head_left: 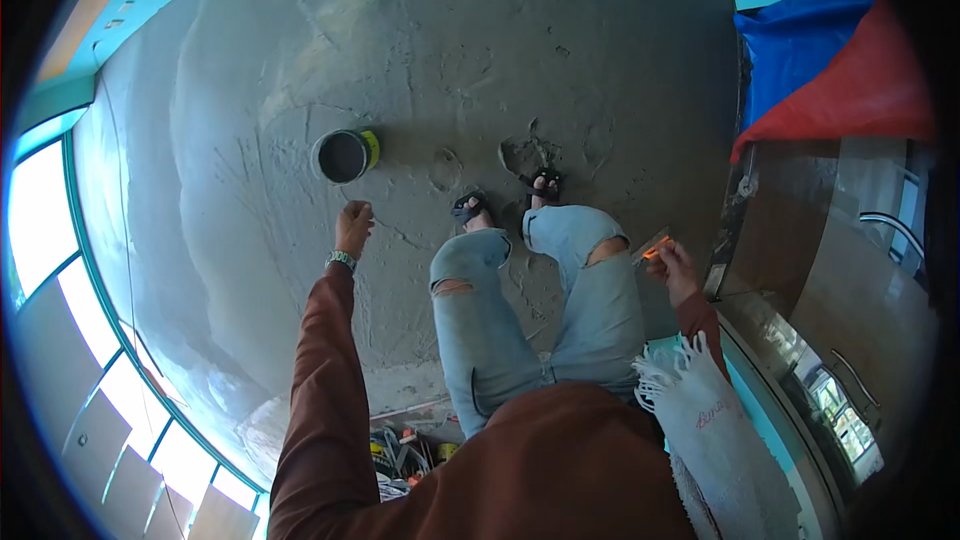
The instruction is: The person uses a trowel to smooth a wet concrete floor, repeatedly drawing the tool across the surface and occasionally reaching into a bucket.
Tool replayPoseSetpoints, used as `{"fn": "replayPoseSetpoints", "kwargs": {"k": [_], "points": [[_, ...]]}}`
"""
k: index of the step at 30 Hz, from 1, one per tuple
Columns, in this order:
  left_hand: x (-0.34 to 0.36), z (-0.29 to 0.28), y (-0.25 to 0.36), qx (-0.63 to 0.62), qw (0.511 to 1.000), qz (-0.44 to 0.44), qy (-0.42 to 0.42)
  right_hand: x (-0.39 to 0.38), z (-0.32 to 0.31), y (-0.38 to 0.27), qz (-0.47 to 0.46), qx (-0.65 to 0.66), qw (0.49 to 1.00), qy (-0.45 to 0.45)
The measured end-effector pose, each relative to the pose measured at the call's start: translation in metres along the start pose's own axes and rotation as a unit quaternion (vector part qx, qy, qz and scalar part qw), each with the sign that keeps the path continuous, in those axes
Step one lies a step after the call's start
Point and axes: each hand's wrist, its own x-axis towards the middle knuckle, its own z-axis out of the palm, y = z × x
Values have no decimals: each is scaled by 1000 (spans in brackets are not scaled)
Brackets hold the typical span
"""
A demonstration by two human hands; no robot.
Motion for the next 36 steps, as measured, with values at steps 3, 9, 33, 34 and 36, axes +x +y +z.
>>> {"fn": "replayPoseSetpoints", "kwargs": {"k": [3,9,33,34,36], "points": [[48,3,-41,92,995,-8,40,101,12,45,-17,19,999,35],[204,4,-68,408,883,88,214,339,-10,111,55,146,981,-114],[260,-45,-82,530,814,206,114,512,-160,408,158,-86,798,576],[255,-45,-82,524,818,204,119,517,-169,407,173,-93,800,567],[258,-35,-80,513,825,207,114,517,-200,438,139,-66,811,564]]}}
